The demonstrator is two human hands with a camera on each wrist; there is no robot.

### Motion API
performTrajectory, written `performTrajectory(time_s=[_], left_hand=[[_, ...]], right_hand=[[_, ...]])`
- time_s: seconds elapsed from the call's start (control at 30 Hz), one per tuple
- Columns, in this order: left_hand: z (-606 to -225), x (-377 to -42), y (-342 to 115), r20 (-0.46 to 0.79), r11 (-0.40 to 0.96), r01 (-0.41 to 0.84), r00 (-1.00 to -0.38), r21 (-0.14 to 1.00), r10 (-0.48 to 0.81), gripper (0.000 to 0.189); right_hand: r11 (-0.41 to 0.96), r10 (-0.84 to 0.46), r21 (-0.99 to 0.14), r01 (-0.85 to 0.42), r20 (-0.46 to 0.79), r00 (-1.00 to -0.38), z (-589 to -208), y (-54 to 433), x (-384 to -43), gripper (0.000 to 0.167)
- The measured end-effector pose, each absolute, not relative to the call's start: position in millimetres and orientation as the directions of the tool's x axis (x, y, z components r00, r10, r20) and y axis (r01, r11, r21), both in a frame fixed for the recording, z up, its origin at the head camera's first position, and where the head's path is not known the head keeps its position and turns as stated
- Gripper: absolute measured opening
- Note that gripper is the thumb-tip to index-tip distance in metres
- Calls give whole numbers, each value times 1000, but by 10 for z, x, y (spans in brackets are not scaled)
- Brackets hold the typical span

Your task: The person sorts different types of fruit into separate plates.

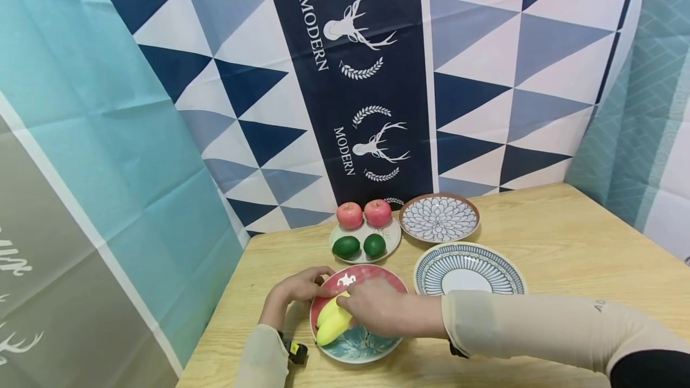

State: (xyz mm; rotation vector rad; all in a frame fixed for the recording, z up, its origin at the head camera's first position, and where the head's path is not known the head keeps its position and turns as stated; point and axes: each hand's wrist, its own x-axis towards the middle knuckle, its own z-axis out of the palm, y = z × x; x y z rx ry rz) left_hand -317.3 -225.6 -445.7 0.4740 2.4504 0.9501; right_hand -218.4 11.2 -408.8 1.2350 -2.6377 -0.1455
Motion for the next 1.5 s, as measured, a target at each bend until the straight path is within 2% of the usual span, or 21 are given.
performTrajectory(time_s=[0.43, 0.83, 1.07, 1.23, 1.4, 1.5], left_hand=[[-4478, -3173, -2250, -305, 708, 143, -831, 692, 466, 29], [-4509, -3171, -2231, -314, 715, 129, -835, 687, 452, 28], [-4481, -3200, -2225, -313, 715, 124, -838, 688, 447, 29], [-4480, -3224, -2239, -306, 705, 140, -830, 695, 466, 28], [-4495, -3220, -2244, -306, 703, 140, -829, 697, 468, 30], [-4498, -3219, -2246, -308, 702, 130, -832, 700, 462, 29]], right_hand=[[646, -763, 178, -742, 146, -629, -4215, 147, -2151, 30], [658, -753, 144, -739, 135, -645, -4261, 162, -2160, 36], [697, -715, 38, -716, 118, -689, -4162, 192, -2171, 36], [690, -717, 6, -724, 151, -681, -4084, 266, -2181, 36], [684, -711, -43, -728, 189, -678, -3946, 388, -2218, 44], [700, -681, -95, -708, 211, -701, -3871, 471, -2288, 49]])
